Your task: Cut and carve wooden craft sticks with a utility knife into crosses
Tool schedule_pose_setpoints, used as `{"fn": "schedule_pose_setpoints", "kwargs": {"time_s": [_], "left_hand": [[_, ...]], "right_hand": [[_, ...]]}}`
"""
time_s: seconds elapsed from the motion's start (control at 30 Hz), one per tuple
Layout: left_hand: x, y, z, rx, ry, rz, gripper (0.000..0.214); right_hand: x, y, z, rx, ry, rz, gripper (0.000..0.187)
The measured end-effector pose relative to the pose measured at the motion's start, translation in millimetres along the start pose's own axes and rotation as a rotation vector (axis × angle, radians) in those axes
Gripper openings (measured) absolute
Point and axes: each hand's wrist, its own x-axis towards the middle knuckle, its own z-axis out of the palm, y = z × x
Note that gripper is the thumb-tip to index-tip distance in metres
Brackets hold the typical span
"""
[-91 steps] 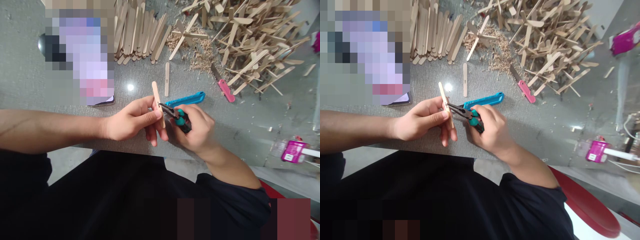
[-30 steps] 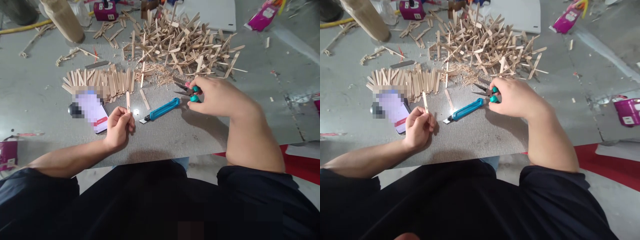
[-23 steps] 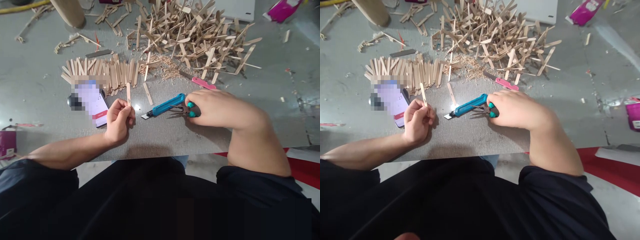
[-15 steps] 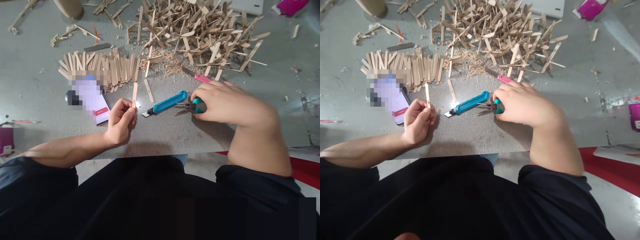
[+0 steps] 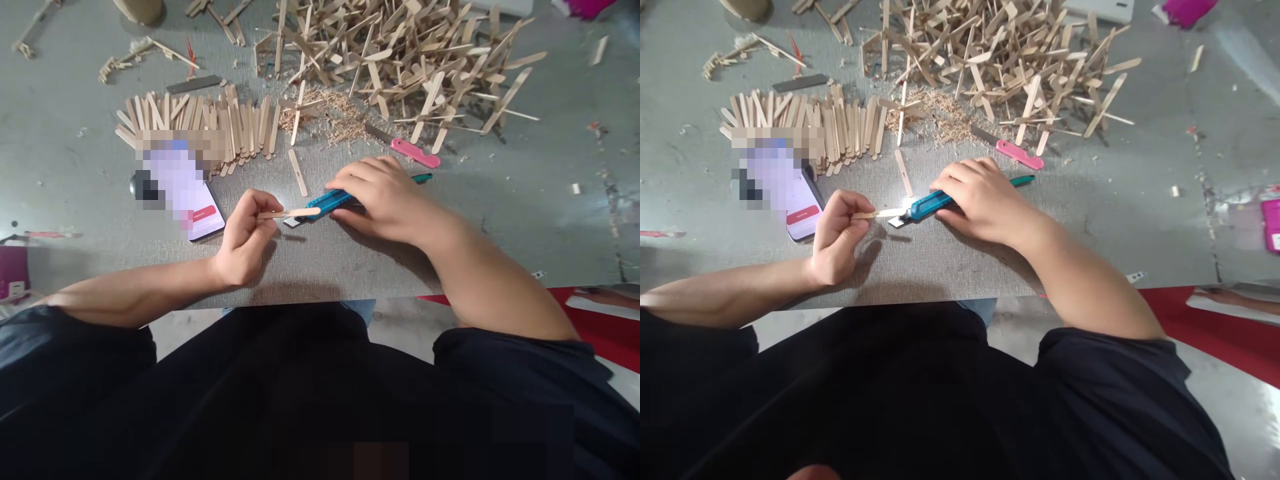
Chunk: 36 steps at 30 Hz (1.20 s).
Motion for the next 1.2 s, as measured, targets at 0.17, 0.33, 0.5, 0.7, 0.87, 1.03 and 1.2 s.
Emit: {"fn": "schedule_pose_setpoints", "kwargs": {"time_s": [0.17,0.33,0.5,0.7,0.87,1.03,1.2], "left_hand": [[2,-1,-1.5,0.046,-0.085,0.145,0.015],[11,7,-9.2,0.166,-0.129,0.167,0.012],[-10,30,-30.4,0.416,-0.369,0.135,0.013],[-57,29,-56.8,0.798,-0.481,0.38,0.011],[-38,21,-49.5,0.891,-0.556,0.392,0.018],[18,15,-23.3,0.9,-0.601,0.372,0.023],[68,2,-2.1,0.841,-0.619,0.309,0.026]], "right_hand": [[9,11,13,0.037,0.023,0.095,0.036],[8,9,-4,0.118,0.097,0.187,0.039],[-1,3,-37,0.126,0.121,0.316,0.044],[-3,0,-45,0.031,0.023,0.325,0.046],[-5,-1,-49,0.091,0.069,0.331,0.041],[-10,2,-58,0.116,0.156,0.355,0.047],[-12,6,-60,0.149,0.209,0.347,0.043]]}}
